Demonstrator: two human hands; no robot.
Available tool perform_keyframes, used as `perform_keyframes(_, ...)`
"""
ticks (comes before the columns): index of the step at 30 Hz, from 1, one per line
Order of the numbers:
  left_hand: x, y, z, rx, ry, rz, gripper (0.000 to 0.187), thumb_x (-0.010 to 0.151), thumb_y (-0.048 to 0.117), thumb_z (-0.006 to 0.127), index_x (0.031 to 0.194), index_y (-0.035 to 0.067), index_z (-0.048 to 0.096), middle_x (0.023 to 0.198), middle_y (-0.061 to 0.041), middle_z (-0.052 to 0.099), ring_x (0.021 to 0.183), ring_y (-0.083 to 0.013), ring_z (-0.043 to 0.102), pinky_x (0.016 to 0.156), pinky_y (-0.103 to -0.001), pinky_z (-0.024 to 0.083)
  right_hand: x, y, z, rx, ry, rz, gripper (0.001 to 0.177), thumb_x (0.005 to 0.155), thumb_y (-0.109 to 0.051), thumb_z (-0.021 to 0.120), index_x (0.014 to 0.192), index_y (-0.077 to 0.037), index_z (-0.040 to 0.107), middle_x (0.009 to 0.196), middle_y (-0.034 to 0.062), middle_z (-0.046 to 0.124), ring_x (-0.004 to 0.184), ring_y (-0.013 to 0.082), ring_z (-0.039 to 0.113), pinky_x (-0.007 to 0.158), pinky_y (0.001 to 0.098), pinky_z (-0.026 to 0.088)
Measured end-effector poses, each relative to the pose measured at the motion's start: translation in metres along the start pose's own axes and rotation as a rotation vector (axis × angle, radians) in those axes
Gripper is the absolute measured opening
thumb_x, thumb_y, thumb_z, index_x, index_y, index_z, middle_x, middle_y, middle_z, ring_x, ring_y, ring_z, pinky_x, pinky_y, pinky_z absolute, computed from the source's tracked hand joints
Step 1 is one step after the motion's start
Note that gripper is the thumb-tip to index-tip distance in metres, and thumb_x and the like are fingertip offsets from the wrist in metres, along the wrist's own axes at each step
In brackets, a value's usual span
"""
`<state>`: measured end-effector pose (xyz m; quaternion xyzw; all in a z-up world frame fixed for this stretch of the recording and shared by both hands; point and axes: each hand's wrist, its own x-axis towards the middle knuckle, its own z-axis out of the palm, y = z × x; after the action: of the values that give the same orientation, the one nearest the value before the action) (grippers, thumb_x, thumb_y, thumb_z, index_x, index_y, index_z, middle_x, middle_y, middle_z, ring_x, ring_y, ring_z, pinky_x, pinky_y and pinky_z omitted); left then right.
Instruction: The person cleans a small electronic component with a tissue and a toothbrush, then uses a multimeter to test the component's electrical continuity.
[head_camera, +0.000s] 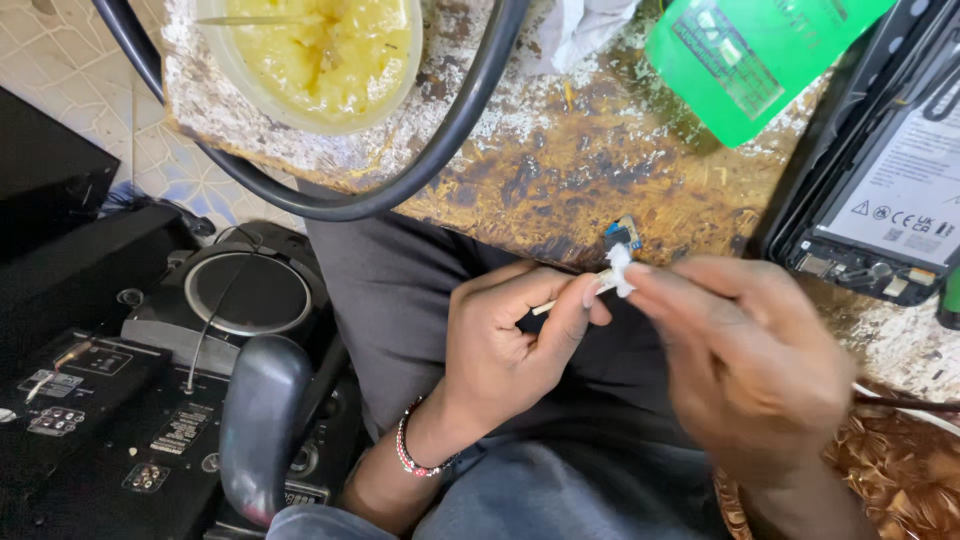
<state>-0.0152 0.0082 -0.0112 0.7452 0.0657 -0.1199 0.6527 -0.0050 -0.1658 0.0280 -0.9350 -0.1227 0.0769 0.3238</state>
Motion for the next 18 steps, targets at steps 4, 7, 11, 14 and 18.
perform_keyframes(4,-0.003,-0.004,0.001,0.014,0.002,-0.015,0.027,0.104,0.018,0.057,0.081,0.012,0.070,0.077,0.002,0.072,0.071,-0.0131,0.068,0.071,-0.028,0.050,-0.002,0.008,0.011,-0.036,0.113,-0.009,0.011,0.105,0.009,0.075,0.112,0.002,0.080,0.103,0.0223,0.068,0.089,0.0304,0.064,0.085,0.0395,0.052)
perform_keyframes(7,-0.001,-0.001,0.000,0.013,0.004,0.004,0.026,0.103,0.018,0.058,0.081,0.013,0.070,0.077,0.003,0.071,0.072,-0.0120,0.066,0.072,-0.028,0.050,0.003,0.004,0.010,-0.059,0.117,-0.171,0.015,0.104,0.019,0.072,0.116,0.010,0.077,0.103,0.0254,0.062,0.089,0.0343,0.063,0.082,0.0417,0.055)
perform_keyframes(11,0.002,-0.001,-0.001,0.026,0.004,0.001,0.026,0.103,0.018,0.057,0.082,0.012,0.071,0.077,0.002,0.072,0.072,-0.0134,0.068,0.072,-0.028,0.051,0.003,0.006,0.009,-0.047,0.104,-0.185,0.011,0.103,0.010,0.071,0.111,0.007,0.078,0.102,0.0225,0.064,0.085,0.0314,0.064,0.079,0.0405,0.052)
perform_keyframes(14,-0.005,0.000,0.000,0.028,0.012,-0.015,0.026,0.103,0.018,0.058,0.082,0.012,0.071,0.078,0.001,0.072,0.072,-0.0135,0.069,0.072,-0.028,0.052,-0.004,0.007,0.001,-0.048,0.081,-0.125,0.011,0.106,0.005,0.071,0.114,0.005,0.078,0.104,0.0227,0.067,0.089,0.0332,0.064,0.084,0.0423,0.052)
perform_keyframes(18,-0.002,-0.002,0.001,0.003,0.021,-0.017,0.026,0.103,0.019,0.058,0.084,0.011,0.073,0.082,0.001,0.075,0.078,-0.0130,0.073,0.073,-0.028,0.055,-0.006,0.003,-0.006,-0.029,0.195,0.064,0.006,0.112,0.014,0.076,0.116,0.017,0.075,0.108,0.0332,0.068,0.091,0.0356,0.062,0.082,0.0405,0.047)
